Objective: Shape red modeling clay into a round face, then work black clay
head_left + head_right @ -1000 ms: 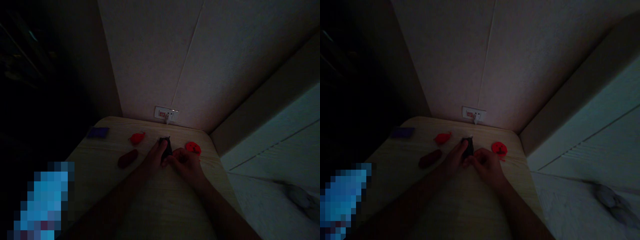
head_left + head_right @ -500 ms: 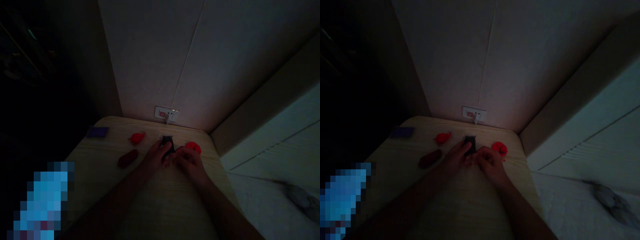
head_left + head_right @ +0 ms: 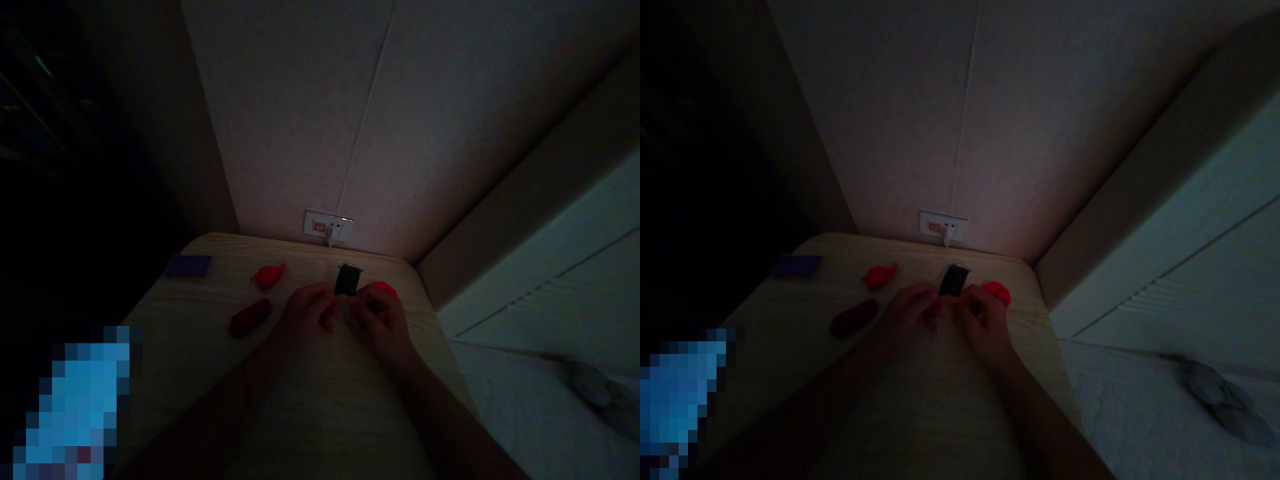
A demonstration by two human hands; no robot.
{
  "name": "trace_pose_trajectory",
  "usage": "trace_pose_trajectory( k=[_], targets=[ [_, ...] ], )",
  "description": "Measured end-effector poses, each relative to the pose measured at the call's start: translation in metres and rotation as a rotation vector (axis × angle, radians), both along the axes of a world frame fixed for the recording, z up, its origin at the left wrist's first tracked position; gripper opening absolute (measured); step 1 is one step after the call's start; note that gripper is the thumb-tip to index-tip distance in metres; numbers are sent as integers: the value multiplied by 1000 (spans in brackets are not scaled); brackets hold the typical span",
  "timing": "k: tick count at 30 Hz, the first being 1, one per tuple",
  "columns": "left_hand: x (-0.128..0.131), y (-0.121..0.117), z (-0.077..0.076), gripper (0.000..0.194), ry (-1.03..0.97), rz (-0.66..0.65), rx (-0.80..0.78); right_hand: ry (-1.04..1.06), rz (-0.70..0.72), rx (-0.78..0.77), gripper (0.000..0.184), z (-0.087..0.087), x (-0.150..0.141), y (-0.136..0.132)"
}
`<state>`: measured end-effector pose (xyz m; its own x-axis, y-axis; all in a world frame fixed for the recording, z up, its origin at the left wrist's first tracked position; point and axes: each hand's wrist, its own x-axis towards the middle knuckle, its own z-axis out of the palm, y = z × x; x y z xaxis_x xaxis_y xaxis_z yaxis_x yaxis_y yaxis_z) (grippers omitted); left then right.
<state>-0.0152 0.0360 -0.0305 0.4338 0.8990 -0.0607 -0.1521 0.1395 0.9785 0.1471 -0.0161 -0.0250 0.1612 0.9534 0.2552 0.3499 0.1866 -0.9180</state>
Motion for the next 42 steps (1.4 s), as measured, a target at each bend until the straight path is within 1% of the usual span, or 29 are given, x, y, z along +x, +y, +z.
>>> trace_pose_trajectory(
  k=[3, 6, 10, 13, 16, 24, 27, 30, 33, 36, 38, 40, 42],
  targets=[
    [-3, -1, 2, 18, 154, 94, 91, -72, 41, -7, 27, 2, -1, -2],
    [-6, -2, 3, 12, 276, 147, 181, -139, 92, -4, 27, 6, -2, -4],
    [-8, -2, 5, 12, 354, 192, 285, -171, 109, -13, 30, 10, -4, -6],
    [-9, -2, 5, 12, 387, 218, 315, -167, 120, -18, 30, 10, -5, -6],
    [-8, -1, 6, 11, 389, 239, 311, -102, 107, -32, 30, 7, -6, -6],
    [-7, 0, 8, 13, 304, 276, 206, 233, 95, -110, 23, -7, -4, 0],
    [-8, 2, 7, 13, 260, 266, 170, 312, 131, -157, 23, -7, -1, 1],
    [-8, 4, 6, 15, 206, 244, 137, 339, 190, -199, 26, -3, 2, 0],
    [-9, 6, 4, 16, 137, 186, 98, 274, 212, -193, 26, 3, 4, -3],
    [-8, 7, 1, 19, 49, 90, 36, 82, 195, -57, 23, 9, 3, -6],
    [-7, 8, -1, 30, -1, 26, 9, -72, 204, 54, 20, 13, 2, -7],
    [-6, 8, -1, 41, -29, -21, 6, -205, 233, 131, 19, 16, 1, -6],
    [-6, 8, 0, 44, -40, -45, 13, -297, 268, 182, 18, 17, 1, -5]
  ],
)
